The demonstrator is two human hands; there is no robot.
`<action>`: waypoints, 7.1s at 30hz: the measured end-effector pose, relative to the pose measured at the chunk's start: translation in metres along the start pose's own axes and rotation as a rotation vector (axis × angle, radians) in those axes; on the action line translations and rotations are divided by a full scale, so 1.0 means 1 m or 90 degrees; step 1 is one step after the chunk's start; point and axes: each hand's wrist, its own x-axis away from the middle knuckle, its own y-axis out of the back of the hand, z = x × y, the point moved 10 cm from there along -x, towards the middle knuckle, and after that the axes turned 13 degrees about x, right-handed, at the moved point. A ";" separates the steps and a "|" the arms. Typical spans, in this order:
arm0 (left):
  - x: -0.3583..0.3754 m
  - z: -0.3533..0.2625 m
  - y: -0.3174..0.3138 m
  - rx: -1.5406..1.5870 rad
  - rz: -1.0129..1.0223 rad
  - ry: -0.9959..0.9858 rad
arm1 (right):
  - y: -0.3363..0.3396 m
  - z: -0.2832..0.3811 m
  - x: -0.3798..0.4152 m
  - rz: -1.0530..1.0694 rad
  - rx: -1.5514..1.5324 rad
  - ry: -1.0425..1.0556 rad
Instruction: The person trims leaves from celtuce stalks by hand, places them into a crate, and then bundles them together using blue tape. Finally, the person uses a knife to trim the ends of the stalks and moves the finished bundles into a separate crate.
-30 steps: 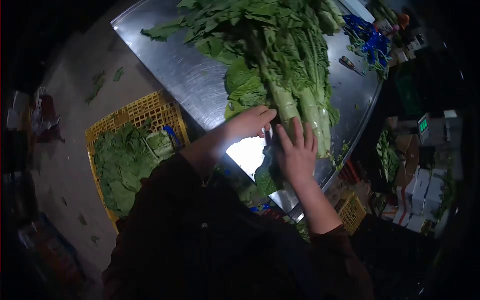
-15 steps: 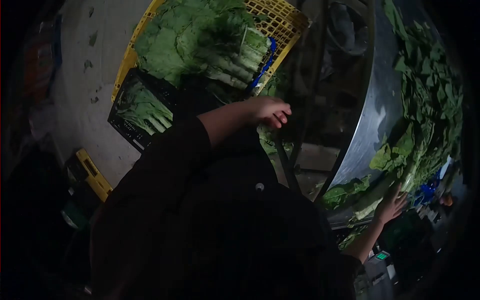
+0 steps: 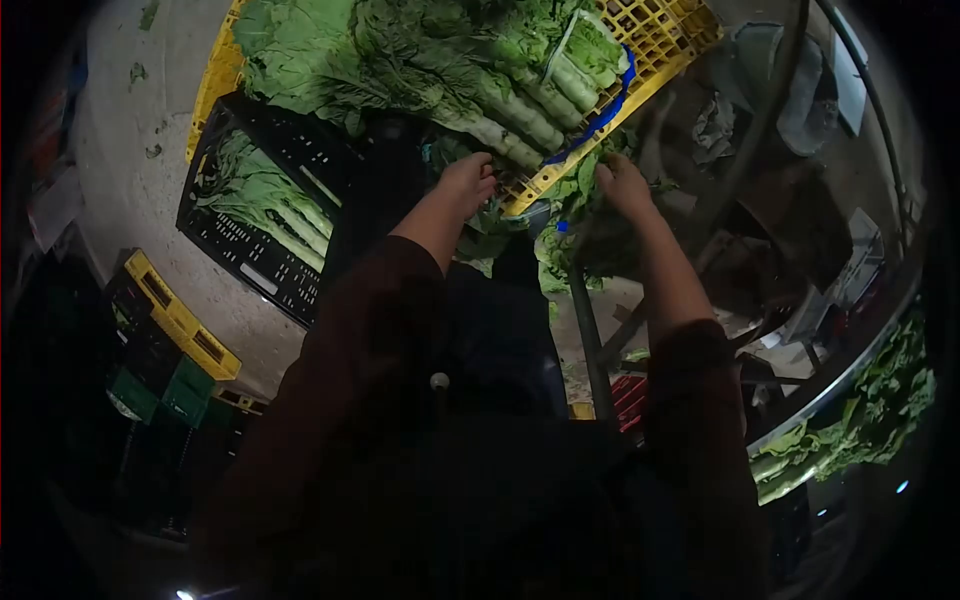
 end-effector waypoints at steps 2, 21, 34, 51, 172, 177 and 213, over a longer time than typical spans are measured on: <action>-0.039 -0.001 -0.001 0.032 0.014 0.025 | -0.018 -0.013 -0.047 -0.001 -0.042 -0.047; -0.117 -0.022 -0.027 0.210 0.111 0.040 | -0.077 0.008 -0.116 0.072 -0.320 -0.131; -0.027 -0.054 -0.076 0.418 0.368 -0.028 | 0.029 0.143 -0.068 0.163 0.188 0.153; 0.276 -0.053 -0.097 0.337 0.544 -0.132 | 0.211 0.192 0.193 -0.014 -0.105 0.171; 0.050 -0.068 -0.064 0.420 0.369 -0.056 | 0.072 0.204 0.032 0.099 -0.074 0.183; 0.157 -0.048 -0.070 0.409 0.429 -0.045 | 0.124 0.204 0.124 0.055 -0.151 0.192; 0.502 0.468 -0.426 -0.822 0.736 -0.077 | 0.257 -0.258 0.641 -0.628 0.127 -0.471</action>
